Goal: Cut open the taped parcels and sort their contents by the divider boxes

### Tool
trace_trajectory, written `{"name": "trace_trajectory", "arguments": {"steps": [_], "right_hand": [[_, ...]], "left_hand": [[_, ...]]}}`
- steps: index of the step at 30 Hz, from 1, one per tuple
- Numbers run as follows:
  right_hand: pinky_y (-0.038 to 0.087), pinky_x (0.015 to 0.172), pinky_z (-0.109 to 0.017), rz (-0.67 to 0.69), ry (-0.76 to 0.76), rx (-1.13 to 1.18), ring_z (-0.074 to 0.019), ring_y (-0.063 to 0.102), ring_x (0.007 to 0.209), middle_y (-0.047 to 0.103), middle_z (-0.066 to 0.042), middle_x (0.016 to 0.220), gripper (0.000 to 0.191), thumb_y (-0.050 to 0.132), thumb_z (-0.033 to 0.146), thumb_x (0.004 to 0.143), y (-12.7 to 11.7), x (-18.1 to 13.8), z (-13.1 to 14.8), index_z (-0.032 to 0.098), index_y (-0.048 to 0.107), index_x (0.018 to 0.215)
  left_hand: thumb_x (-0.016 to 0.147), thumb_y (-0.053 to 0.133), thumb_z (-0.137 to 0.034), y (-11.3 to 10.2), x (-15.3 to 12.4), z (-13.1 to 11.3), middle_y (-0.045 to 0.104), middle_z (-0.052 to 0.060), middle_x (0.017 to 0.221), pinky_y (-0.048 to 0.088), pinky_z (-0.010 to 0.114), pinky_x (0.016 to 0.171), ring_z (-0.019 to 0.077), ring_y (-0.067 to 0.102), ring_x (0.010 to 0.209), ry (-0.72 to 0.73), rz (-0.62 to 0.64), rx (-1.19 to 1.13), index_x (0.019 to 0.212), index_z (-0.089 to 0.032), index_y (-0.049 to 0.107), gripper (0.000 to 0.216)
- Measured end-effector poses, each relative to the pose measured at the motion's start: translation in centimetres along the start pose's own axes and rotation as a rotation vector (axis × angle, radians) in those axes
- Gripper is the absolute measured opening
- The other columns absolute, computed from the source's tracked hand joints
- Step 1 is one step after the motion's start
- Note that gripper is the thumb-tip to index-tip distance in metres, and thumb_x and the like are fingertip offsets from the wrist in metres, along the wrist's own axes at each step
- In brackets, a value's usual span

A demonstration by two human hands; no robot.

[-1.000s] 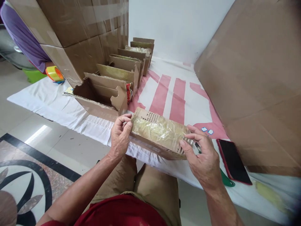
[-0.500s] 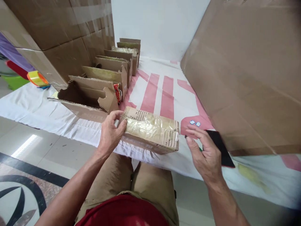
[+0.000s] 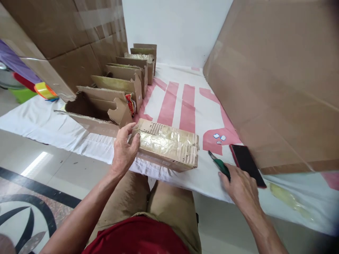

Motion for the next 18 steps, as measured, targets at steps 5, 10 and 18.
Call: {"name": "trace_trajectory", "arguments": {"steps": [5, 10, 18], "right_hand": [[0.054, 0.085, -0.060, -0.006, 0.003, 0.134, -0.0458, 0.070, 0.103, 0.074, -0.028, 0.115, 0.044, 0.033, 0.029, 0.100, -1.2, 0.7, 0.8, 0.012, 0.065, 0.125], [0.058, 0.085, -0.045, -0.071, 0.200, 0.413, -0.0357, 0.074, 0.101, 0.077, -0.019, 0.111, 0.045, 0.036, 0.042, 0.102, -5.5, 0.6, 0.7, 0.020, 0.064, 0.132], [0.054, 0.074, -0.032, -0.158, -0.390, 0.406, -0.0243, 0.075, 0.084, 0.080, -0.006, 0.101, 0.033, 0.052, 0.045, 0.100, -14.5, 6.0, 8.1, 0.024, 0.072, 0.116]], "left_hand": [[0.091, 0.061, -0.027, 0.2, -0.1, 0.2, 0.075, 0.007, 0.113, 0.054, 0.036, 0.096, 0.0201, 0.070, 0.103, -0.086, -0.013, -0.106, 0.118, -0.020, 0.069, 0.028], [0.090, 0.066, -0.030, 0.8, 0.1, 0.4, 0.075, 0.006, 0.113, 0.053, 0.035, 0.096, 0.0204, 0.070, 0.104, -0.193, 0.006, -0.285, 0.117, -0.021, 0.069, 0.028], [0.089, 0.065, -0.030, 1.0, 0.2, 0.1, 0.073, 0.005, 0.105, 0.052, 0.033, 0.087, 0.0201, 0.068, 0.097, -0.279, 0.007, -0.311, 0.109, -0.021, 0.069, 0.022]]}}
Point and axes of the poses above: each hand's wrist, its own x-axis towards the middle knuckle, its own y-axis out of the palm, z = x × y, the point moved 2 cm from there along x, towards the middle knuckle
